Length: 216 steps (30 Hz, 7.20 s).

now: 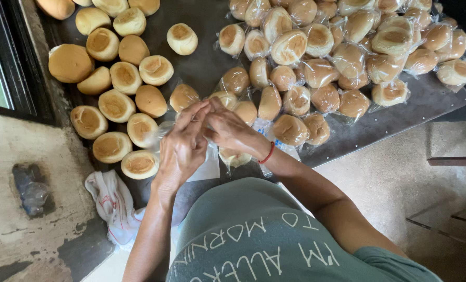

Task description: The person picks up bread rolls by hand, places them into plastic bags, and twists the opening of each bag.

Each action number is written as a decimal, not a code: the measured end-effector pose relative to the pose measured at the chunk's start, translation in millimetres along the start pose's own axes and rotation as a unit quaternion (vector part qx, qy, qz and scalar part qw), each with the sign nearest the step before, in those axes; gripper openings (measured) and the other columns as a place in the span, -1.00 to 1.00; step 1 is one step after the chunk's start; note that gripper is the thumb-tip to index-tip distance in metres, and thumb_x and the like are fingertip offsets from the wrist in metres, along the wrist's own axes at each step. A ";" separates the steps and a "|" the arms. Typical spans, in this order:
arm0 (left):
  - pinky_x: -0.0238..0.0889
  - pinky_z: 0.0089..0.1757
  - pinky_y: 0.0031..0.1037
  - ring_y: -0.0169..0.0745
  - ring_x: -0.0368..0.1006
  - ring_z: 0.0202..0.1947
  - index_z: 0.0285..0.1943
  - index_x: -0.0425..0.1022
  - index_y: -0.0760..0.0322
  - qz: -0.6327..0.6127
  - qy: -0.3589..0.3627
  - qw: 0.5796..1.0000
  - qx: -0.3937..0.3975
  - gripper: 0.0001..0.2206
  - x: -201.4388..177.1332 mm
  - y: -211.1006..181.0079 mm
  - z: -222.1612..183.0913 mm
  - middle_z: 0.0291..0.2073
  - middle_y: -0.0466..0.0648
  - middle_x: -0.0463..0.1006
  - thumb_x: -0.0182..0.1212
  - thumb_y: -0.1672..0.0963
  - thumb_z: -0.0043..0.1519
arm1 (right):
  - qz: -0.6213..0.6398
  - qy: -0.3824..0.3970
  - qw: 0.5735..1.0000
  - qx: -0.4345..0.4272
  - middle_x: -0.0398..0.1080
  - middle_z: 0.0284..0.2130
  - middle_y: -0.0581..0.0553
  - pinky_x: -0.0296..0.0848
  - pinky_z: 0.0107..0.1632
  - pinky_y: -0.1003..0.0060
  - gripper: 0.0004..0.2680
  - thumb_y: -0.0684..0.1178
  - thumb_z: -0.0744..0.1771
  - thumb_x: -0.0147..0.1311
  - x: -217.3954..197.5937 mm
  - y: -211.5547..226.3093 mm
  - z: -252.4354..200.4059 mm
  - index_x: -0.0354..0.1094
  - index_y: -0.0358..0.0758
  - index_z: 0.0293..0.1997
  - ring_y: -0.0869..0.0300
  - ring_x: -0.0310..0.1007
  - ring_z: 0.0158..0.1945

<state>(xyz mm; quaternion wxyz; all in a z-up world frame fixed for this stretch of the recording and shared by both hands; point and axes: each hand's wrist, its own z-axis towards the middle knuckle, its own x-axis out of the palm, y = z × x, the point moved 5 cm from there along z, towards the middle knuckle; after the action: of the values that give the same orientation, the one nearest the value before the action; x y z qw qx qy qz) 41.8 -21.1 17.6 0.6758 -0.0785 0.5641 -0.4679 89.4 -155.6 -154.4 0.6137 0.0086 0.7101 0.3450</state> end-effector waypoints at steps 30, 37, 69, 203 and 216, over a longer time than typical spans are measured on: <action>0.37 -0.38 -0.42 -0.15 0.51 -0.47 -0.07 0.65 0.34 -0.179 0.035 0.956 -0.229 -0.84 25.6 118.5 -11.9 -0.37 0.09 0.70 0.35 0.19 0.20 | 0.500 -0.088 0.860 -0.049 0.46 -0.23 -0.07 0.48 -0.08 0.42 -0.98 -0.29 0.42 0.07 -71.1 4.5 1.7 0.38 -0.34 -0.12 0.30 0.44 -0.17; 0.35 -0.38 -0.30 -0.03 0.56 -0.45 -0.18 0.66 0.34 0.028 -0.105 0.991 -0.080 -0.92 -5.2 95.1 2.2 -0.37 0.14 0.65 0.35 0.18 0.25 | 0.210 -0.197 0.950 -0.122 0.47 -0.24 -0.15 0.47 -0.11 0.32 -0.96 -0.30 0.35 0.12 -95.4 33.4 1.0 0.41 -0.36 -0.17 0.22 0.49 -0.17; 0.40 -0.10 -0.57 -0.40 0.51 -0.17 -0.07 0.58 0.40 -0.422 -0.121 0.875 -0.203 -0.92 37.3 98.8 -16.0 -0.16 -0.05 0.61 0.23 0.22 0.36 | 0.204 -0.216 0.935 -0.196 0.37 0.16 -0.20 0.50 0.12 0.25 -0.88 -0.28 0.35 0.22 -89.8 64.3 -5.2 0.41 -0.38 -0.05 0.06 0.49 0.11; 0.41 -0.15 -0.54 -0.45 0.51 -0.24 0.00 0.59 0.40 -0.290 -0.088 0.942 -0.146 -0.84 -13.7 92.9 -19.0 -0.25 -0.05 0.66 0.10 0.26 0.33 | 0.141 -0.134 0.945 -0.262 0.50 -0.20 -0.12 0.53 -0.06 0.30 -0.98 -0.22 0.40 0.09 -117.2 100.4 15.9 0.42 -0.30 -0.16 0.13 0.55 -0.12; 0.43 -0.28 -0.29 -0.12 0.54 -0.29 -0.05 0.63 0.24 0.195 -0.219 0.953 0.080 -0.83 -40.2 15.6 -28.4 -0.25 -0.08 0.55 0.39 0.21 0.19 | 0.587 -0.006 0.810 -0.005 0.43 -0.10 -0.16 0.41 -0.04 0.35 -0.97 -0.29 0.41 0.15 -61.4 40.4 36.4 0.44 -0.47 -0.12 0.23 0.40 -0.10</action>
<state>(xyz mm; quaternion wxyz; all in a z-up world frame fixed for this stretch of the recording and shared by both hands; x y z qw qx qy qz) 29.5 28.5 25.4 0.8651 -0.0128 0.3670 -0.3417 119.8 -134.2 -81.3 0.2988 0.4230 0.5645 0.6428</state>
